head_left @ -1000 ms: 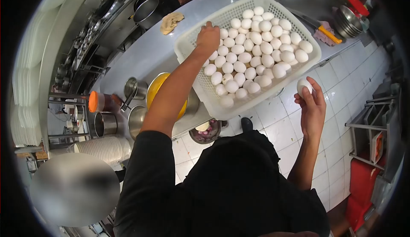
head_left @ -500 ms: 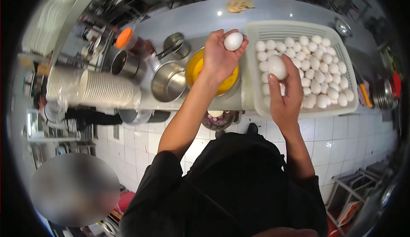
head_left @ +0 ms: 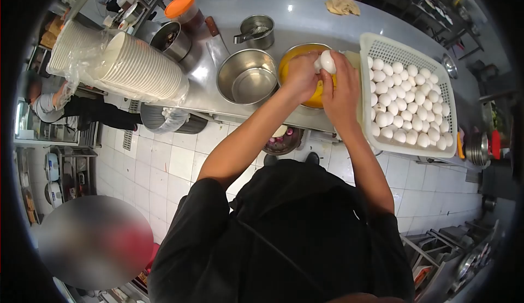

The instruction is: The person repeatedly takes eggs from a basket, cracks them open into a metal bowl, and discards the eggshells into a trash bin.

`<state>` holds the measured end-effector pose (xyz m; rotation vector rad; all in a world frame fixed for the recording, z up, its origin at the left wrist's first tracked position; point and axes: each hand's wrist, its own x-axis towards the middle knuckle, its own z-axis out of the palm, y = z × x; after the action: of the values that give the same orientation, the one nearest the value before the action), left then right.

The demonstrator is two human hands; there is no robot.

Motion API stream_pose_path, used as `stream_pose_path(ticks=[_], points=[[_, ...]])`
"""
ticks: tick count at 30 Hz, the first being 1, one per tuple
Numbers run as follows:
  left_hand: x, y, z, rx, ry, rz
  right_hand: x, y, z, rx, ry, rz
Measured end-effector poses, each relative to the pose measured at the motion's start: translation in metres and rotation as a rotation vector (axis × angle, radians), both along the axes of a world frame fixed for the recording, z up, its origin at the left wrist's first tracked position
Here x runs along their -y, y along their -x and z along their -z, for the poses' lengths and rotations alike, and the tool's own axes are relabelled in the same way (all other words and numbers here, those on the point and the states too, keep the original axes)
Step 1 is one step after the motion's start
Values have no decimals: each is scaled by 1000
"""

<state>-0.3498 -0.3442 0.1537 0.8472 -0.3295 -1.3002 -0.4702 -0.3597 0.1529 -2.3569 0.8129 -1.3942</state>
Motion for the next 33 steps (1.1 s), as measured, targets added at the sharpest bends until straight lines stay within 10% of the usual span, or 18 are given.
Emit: stream_pose_path(ticks=[9,13,18,33], points=[[0,-17,9,-79,3,68,14,14,-16,376,-605,-114],[-1,-24,5,-45,62,151,33,36,-29,739,-1365,-440],[-3,-29,-6,142,187,405,44,32,-44,42,-1108,-272],[26,-34,-11,847,-35,261,114,22,-24,-216,-1052,-423]])
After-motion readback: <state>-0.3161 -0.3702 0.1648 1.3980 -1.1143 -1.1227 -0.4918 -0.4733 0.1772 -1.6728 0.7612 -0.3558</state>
